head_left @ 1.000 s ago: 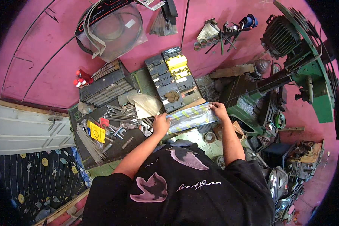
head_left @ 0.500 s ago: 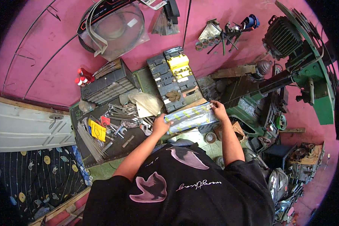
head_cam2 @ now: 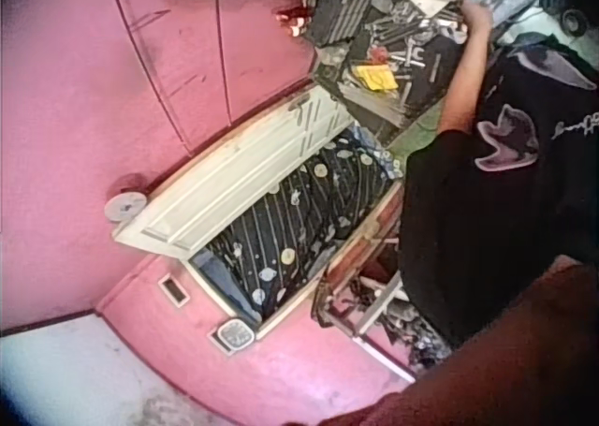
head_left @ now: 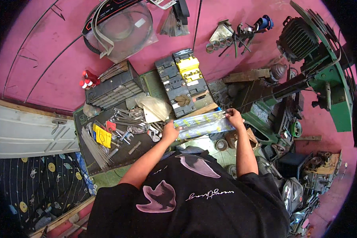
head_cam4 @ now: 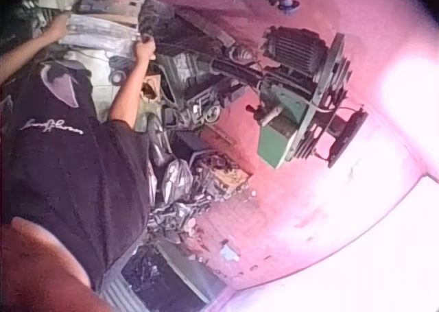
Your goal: The person organizes various metal tools and hardware on a cluttered workbench. They pick up and sort through items such as wrenches, metal rods, and packaged parts, moving them into different piles or containers. The person also handles a blue and white checkered cloth and a plastic package containing small components.
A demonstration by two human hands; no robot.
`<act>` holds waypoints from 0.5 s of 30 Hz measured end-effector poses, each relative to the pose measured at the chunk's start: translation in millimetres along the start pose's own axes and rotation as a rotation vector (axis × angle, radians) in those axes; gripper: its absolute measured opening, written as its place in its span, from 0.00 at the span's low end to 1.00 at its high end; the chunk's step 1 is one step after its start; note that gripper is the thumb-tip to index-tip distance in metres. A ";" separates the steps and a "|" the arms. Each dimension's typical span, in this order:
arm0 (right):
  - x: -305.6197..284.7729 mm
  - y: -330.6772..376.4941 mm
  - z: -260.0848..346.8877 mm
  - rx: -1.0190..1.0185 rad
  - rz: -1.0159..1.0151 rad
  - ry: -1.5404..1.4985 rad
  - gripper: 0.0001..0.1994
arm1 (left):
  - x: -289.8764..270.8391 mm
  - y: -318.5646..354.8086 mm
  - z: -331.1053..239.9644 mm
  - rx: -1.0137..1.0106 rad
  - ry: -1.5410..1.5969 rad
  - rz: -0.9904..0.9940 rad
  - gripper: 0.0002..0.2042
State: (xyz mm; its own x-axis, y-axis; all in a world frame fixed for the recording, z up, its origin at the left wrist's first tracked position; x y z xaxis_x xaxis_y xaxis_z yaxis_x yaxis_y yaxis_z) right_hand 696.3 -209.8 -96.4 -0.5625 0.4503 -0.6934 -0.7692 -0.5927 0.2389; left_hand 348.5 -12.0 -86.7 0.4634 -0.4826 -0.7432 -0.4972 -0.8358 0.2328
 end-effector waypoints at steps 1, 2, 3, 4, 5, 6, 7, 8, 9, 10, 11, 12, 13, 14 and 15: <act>-2.0 2.0 3.0 0.015 0.001 0.070 0.17 | -0.4 0.6 -1.1 -0.005 -0.003 0.002 0.24; -6.7 5.6 13.5 0.028 0.001 0.138 0.16 | 0.3 0.4 -0.4 -0.007 -0.006 0.002 0.23; -9.8 7.4 19.8 0.042 0.001 0.206 0.16 | 1.0 0.1 0.3 -0.010 -0.009 0.001 0.23; -8.9 6.3 17.1 0.066 0.017 0.271 0.15 | 1.6 0.1 1.3 -0.014 -0.012 0.001 0.23; -11.6 9.9 25.9 0.098 0.022 0.315 0.15 | 0.0 0.2 -0.2 -0.018 -0.016 0.002 0.23; -15.0 16.7 42.8 0.127 0.032 0.360 0.15 | -1.9 1.7 -1.4 -0.026 -0.020 0.002 0.22; -16.0 19.7 51.9 0.155 0.042 0.404 0.15 | -4.4 2.6 -2.1 -0.035 -0.024 0.000 0.22; -14.7 18.1 44.1 0.140 0.031 0.361 0.15 | -3.7 3.5 -4.1 -0.037 -0.026 0.010 0.22; -8.0 11.5 28.4 0.123 0.021 0.319 0.15 | -2.8 3.4 -5.6 -0.040 -0.028 0.019 0.22; -1.2 3.1 13.7 0.101 0.013 0.278 0.15 | -2.5 2.9 -6.3 -0.047 -0.029 0.023 0.22; 4.2 -4.4 2.3 0.092 0.023 0.266 0.16 | -2.6 2.2 -7.1 -0.047 -0.036 0.021 0.22; 7.5 -9.2 -4.9 0.084 0.034 0.254 0.16 | -2.7 2.1 -8.1 -0.046 -0.044 0.021 0.22; 9.7 -12.9 -12.7 0.077 0.043 0.242 0.17 | -2.8 2.2 -9.1 -0.045 -0.052 0.020 0.22; 11.6 -13.4 -8.8 0.054 0.090 0.134 0.16 | 0.6 0.8 -4.2 -0.029 -0.031 0.022 0.22; 12.3 -12.9 -5.4 0.031 0.135 0.026 0.15 | 2.9 -0.8 1.5 -0.012 -0.010 0.024 0.22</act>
State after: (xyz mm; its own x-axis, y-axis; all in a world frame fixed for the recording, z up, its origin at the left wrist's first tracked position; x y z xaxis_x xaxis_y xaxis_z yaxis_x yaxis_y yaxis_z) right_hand 700.9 -200.2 -111.6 -0.6539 0.3498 -0.6709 -0.6961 -0.6256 0.3523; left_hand 349.1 -12.4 -90.0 0.4436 -0.5000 -0.7438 -0.4991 -0.8271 0.2583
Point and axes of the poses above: each hand's wrist, its own y-axis away from the middle knuckle, its own x-axis out of the palm, z = x × y, the point moved 6 cm from there along -y, towards the middle knuckle, and after that the axes turned 6 degrees about -z, right-handed, at the moved point
